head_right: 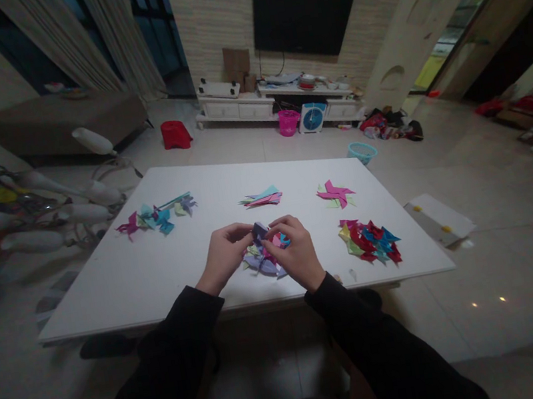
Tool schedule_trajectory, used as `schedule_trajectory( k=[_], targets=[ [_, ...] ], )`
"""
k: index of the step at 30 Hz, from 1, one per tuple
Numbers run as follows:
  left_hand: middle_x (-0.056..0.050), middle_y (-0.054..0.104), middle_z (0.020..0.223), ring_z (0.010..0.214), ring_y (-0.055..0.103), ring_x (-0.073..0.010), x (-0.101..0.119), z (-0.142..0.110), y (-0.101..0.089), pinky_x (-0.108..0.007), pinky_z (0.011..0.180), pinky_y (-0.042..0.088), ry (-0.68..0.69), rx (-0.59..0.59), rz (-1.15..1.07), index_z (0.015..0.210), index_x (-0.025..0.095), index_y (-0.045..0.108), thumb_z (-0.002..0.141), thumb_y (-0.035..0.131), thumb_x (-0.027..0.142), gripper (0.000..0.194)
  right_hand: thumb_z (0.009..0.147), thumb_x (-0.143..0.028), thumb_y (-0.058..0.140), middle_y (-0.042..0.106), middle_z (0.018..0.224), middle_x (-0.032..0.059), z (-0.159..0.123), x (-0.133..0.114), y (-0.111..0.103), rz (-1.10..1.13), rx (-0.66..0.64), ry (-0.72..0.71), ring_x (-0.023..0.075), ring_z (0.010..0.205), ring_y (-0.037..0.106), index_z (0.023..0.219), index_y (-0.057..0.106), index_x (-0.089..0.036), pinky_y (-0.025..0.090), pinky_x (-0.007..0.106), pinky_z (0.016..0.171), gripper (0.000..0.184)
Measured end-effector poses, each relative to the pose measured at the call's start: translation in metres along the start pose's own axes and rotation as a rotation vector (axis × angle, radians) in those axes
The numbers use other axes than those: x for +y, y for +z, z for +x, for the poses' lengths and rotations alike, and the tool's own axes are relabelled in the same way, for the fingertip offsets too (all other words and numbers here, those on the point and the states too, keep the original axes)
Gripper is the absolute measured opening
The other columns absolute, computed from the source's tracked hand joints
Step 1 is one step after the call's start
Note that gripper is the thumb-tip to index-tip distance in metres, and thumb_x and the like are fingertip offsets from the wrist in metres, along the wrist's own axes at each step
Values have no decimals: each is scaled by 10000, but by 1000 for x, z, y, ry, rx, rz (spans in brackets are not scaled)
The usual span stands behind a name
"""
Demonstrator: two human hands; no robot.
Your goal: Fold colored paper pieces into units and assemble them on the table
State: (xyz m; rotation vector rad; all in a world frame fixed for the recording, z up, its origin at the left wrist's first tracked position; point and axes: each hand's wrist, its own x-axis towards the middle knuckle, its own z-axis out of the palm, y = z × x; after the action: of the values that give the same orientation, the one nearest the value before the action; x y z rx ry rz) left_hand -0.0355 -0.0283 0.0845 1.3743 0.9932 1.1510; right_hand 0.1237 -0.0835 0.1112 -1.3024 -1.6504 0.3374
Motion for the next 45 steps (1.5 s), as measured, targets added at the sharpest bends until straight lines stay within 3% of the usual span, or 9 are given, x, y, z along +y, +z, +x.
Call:
schedule_trajectory(
  k=[27, 37, 41, 45],
  targets=[
    [-65, 722, 765, 725, 689, -188, 1, -4, 5, -302, 696, 540, -13, -52, -66, 888, 129, 710, 686, 780, 262, 252, 825, -234, 711, 658, 898, 49, -1, 3, 2, -56, 65, 25, 202, 899, 621, 774, 716, -219, 500, 339, 750, 54],
    [-36, 685, 757, 698, 654, -164, 6, -6, 5, -279, 657, 525, -39, -62, 13, 942, 142, 681, 687, 774, 253, 293, 840, -258, 686, 659, 892, 51, 0, 8, 0, -76, 37, 49, 206, 898, 619, 770, 699, -221, 500, 336, 734, 80],
    [-41, 690, 794, 682, 652, -157, 9, -8, 6, -270, 630, 516, -60, -90, 33, 969, 144, 655, 694, 772, 267, 323, 841, -249, 671, 658, 882, 48, 0, 18, -6, -108, 25, 51, 202, 900, 618, 769, 697, -214, 483, 314, 695, 84],
    [-50, 689, 819, 681, 652, -160, 9, -8, 6, -282, 636, 519, -58, -88, 66, 972, 145, 651, 720, 745, 282, 301, 832, -269, 659, 665, 891, 53, 3, 51, -26, -189, 31, 81, 207, 899, 616, 762, 701, -205, 465, 299, 647, 104]
  ],
)
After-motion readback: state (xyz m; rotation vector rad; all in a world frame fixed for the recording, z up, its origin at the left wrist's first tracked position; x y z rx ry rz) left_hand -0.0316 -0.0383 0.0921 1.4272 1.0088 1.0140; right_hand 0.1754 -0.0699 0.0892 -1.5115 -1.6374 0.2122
